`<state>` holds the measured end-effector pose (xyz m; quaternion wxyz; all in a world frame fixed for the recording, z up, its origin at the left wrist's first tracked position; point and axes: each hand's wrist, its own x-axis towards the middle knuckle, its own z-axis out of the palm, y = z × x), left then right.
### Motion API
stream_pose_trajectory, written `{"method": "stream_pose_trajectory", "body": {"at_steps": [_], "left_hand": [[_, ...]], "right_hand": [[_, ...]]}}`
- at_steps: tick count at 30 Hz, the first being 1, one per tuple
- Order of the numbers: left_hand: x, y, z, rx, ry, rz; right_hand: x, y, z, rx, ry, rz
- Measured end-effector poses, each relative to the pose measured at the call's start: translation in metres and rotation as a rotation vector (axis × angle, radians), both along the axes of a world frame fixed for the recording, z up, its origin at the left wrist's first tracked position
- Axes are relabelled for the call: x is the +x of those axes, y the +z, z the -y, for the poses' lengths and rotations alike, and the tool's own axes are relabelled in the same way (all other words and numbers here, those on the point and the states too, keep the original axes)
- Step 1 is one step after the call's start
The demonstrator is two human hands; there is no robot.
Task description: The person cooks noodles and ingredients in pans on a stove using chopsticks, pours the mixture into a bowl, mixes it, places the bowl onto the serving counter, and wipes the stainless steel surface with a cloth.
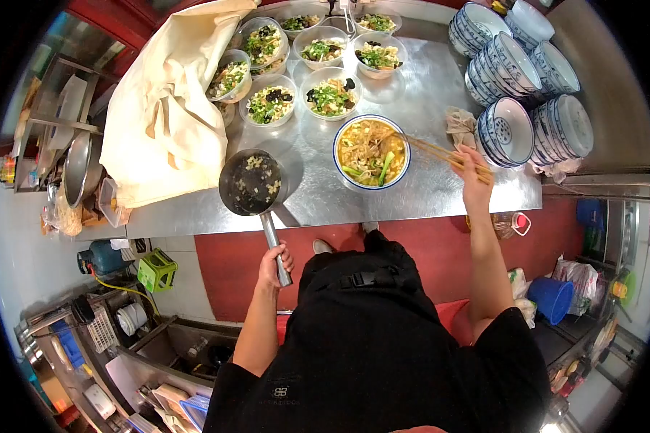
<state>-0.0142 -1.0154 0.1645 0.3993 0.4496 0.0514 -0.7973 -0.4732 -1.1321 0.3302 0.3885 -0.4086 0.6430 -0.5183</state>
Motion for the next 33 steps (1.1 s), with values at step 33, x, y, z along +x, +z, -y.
{"method": "stream_pose_trajectory", "body": {"at_steps": [33], "left_hand": [[-0.007,0.018,0.0,-0.026,-0.005,0.0]], "right_hand": [[0.041,0.027,-0.007,-0.055,0.043,0.357]]}}
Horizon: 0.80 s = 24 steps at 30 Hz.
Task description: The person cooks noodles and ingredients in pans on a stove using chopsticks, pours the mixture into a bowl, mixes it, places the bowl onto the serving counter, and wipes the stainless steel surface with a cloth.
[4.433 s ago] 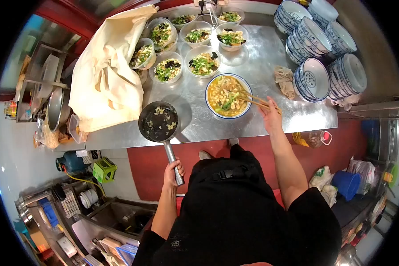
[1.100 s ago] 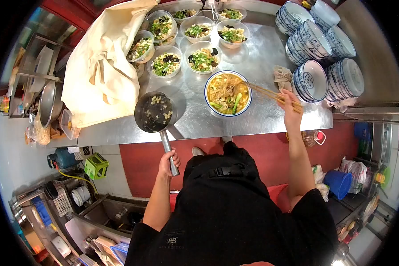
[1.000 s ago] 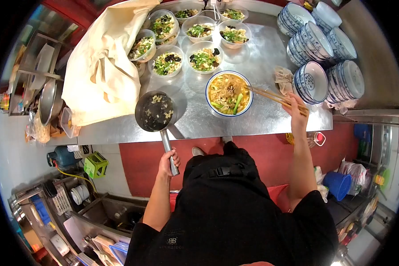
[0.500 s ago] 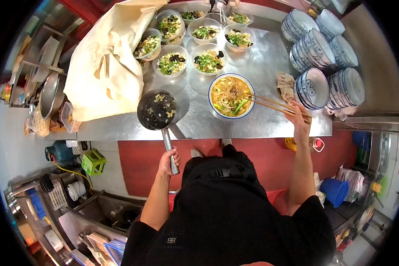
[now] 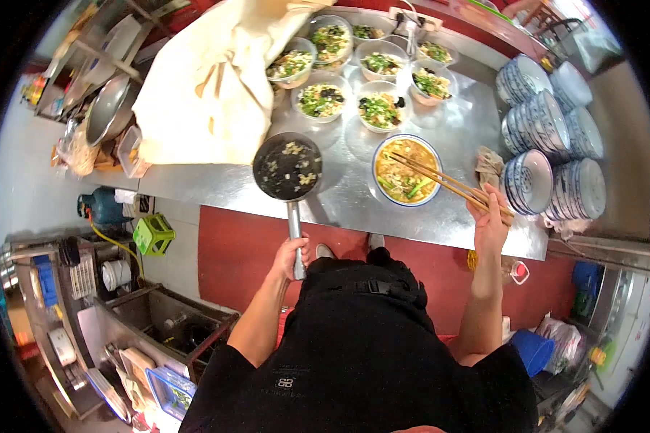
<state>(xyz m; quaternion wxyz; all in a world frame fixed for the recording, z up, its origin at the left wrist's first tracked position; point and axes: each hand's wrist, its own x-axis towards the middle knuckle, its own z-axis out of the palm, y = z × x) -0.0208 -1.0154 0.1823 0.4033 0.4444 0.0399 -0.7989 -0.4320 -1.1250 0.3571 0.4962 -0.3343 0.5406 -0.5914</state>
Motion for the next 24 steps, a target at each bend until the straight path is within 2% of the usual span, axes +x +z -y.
{"method": "stream_pose_trajectory", "body": {"at_steps": [2,4,8,10,12,13,14,16,19,21,24], "left_hand": [[-0.003,0.015,-0.003,-0.048,-0.012,0.033],[-0.006,0.039,-0.001,-0.059,-0.018,0.042],[-0.008,0.058,-0.001,-0.176,-0.083,0.138],[-0.008,0.063,-0.003,-0.237,-0.06,0.1],[-0.008,0.066,-0.007,-0.264,-0.063,0.101],[-0.007,0.074,-0.005,-0.163,-0.048,0.122],[-0.005,0.08,-0.004,-0.063,-0.037,0.143],[0.0,0.09,-0.003,-0.09,-0.014,0.217],[0.02,0.074,-0.018,-0.092,0.02,0.22],[0.032,0.07,-0.028,-0.047,0.006,0.259],[0.044,0.061,-0.039,-0.013,-0.015,0.258]], "right_hand": [[0.029,-0.012,0.001,0.076,0.004,0.172],[0.069,-0.034,-0.003,0.165,0.115,0.201],[0.167,-0.06,-0.023,0.371,0.38,0.43],[0.204,-0.069,-0.039,0.46,0.456,0.467],[0.223,-0.078,-0.053,0.542,0.641,0.5],[0.227,-0.076,-0.056,0.567,0.709,0.477],[0.223,-0.076,-0.057,0.566,0.69,0.464],[0.21,-0.078,-0.057,0.545,0.676,0.537],[0.156,-0.095,-0.058,0.617,0.288,0.388],[0.108,-0.135,-0.058,0.691,-0.033,0.189],[0.075,-0.15,-0.035,0.591,-0.156,0.271]]}}
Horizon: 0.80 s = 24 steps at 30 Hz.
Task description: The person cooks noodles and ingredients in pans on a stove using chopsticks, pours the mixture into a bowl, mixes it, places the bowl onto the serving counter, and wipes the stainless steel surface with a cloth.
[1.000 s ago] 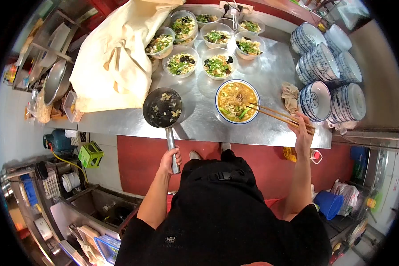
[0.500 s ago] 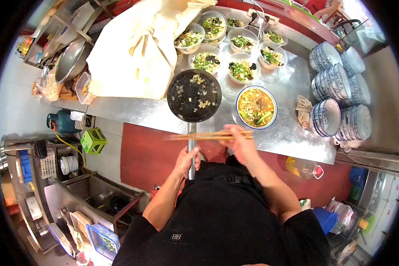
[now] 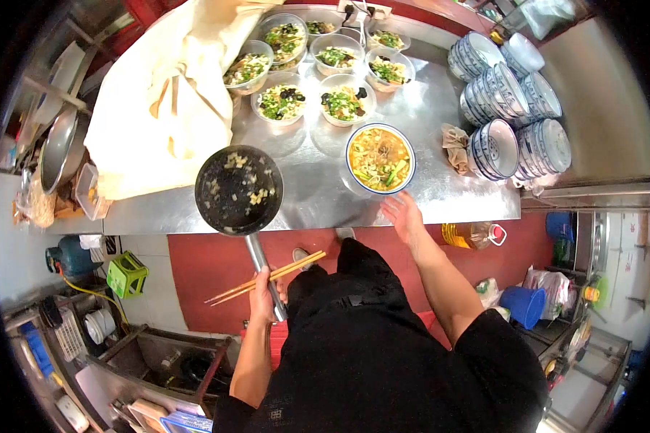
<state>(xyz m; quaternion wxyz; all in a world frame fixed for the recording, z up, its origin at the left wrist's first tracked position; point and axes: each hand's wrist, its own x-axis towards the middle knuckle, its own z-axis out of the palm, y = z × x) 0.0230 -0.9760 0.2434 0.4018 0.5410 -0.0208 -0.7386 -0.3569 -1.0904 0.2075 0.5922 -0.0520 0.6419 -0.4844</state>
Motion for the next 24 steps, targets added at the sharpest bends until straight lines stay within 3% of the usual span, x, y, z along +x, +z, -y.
{"method": "stream_pose_trajectory", "body": {"at_steps": [5,8,10,12,18,22,24], "left_hand": [[0.003,-0.004,-0.009,0.035,0.042,-0.045],[-0.013,0.014,0.0,0.044,0.018,0.046],[-0.027,0.021,0.011,0.051,0.031,0.072],[-0.037,0.027,0.022,0.049,0.027,0.106],[-0.062,0.019,0.045,-0.026,0.025,0.074],[-0.08,0.012,0.055,-0.072,0.078,-0.043],[-0.089,0.006,0.057,0.034,0.131,-0.083]], "right_hand": [[-0.008,-0.017,0.029,-0.122,-0.046,0.135],[-0.009,-0.019,0.038,-0.118,-0.056,0.217],[-0.006,0.001,0.045,-0.071,-0.045,0.132],[-0.026,-0.015,0.045,-0.111,-0.04,0.226],[-0.064,0.043,0.069,-0.147,0.062,0.288],[-0.103,0.084,0.131,-0.145,0.082,0.195],[-0.123,0.103,0.176,-0.19,0.091,0.151]]}}
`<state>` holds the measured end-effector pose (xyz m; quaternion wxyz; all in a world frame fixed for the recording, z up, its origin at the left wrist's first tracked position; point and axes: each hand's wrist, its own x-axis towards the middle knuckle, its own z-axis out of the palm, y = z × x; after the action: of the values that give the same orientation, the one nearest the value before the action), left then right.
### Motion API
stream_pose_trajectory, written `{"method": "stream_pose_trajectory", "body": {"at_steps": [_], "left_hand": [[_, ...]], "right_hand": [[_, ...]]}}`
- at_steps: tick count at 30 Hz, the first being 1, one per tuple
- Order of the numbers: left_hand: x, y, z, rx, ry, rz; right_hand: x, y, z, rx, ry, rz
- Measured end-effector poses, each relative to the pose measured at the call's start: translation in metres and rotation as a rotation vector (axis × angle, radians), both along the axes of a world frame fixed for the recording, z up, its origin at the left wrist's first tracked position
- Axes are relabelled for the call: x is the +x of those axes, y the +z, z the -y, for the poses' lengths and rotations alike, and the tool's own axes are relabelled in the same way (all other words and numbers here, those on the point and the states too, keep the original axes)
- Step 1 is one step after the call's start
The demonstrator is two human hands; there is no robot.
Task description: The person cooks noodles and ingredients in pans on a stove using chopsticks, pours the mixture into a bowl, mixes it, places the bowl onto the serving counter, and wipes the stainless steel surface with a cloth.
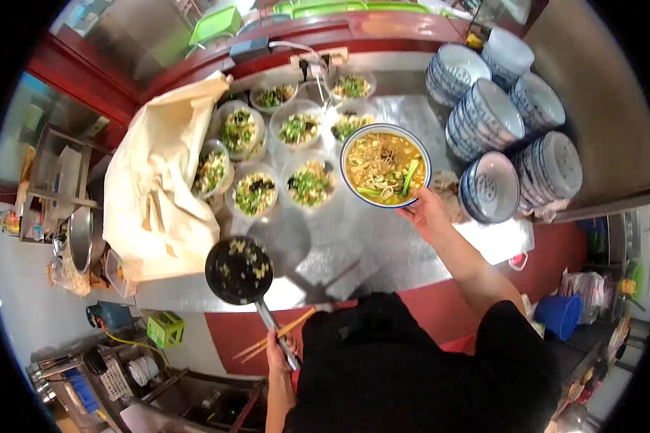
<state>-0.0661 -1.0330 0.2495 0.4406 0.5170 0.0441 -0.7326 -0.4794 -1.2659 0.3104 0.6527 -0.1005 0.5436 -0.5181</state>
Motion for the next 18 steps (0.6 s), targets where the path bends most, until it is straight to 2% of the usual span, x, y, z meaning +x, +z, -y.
{"method": "stream_pose_trajectory", "body": {"at_steps": [1,3,6,8,11,14,15,18], "left_hand": [[-0.005,-0.008,0.002,-0.022,0.009,-0.005],[-0.01,-0.024,0.0,0.111,0.098,0.039],[-0.023,-0.019,0.006,0.102,0.094,-0.011],[-0.03,-0.025,0.007,0.137,0.131,-0.025],[-0.039,-0.033,0.006,0.214,0.227,0.048],[-0.04,-0.029,0.017,0.31,0.238,-0.037],[-0.041,-0.03,0.018,0.265,0.223,-0.05],[-0.045,-0.031,0.022,0.347,0.255,-0.026]], "right_hand": [[-0.012,0.004,0.027,0.004,-0.035,-0.059],[-0.025,0.022,0.079,-0.007,-0.106,-0.142],[-0.06,0.019,0.163,-0.1,-0.203,-0.196],[-0.077,0.019,0.217,-0.269,-0.188,-0.126],[-0.102,0.009,0.302,-0.292,-0.202,-0.061],[-0.115,0.0,0.374,-0.319,-0.268,-0.13],[-0.118,-0.004,0.394,-0.309,-0.264,-0.129],[-0.125,-0.015,0.443,-0.345,-0.329,-0.124]]}}
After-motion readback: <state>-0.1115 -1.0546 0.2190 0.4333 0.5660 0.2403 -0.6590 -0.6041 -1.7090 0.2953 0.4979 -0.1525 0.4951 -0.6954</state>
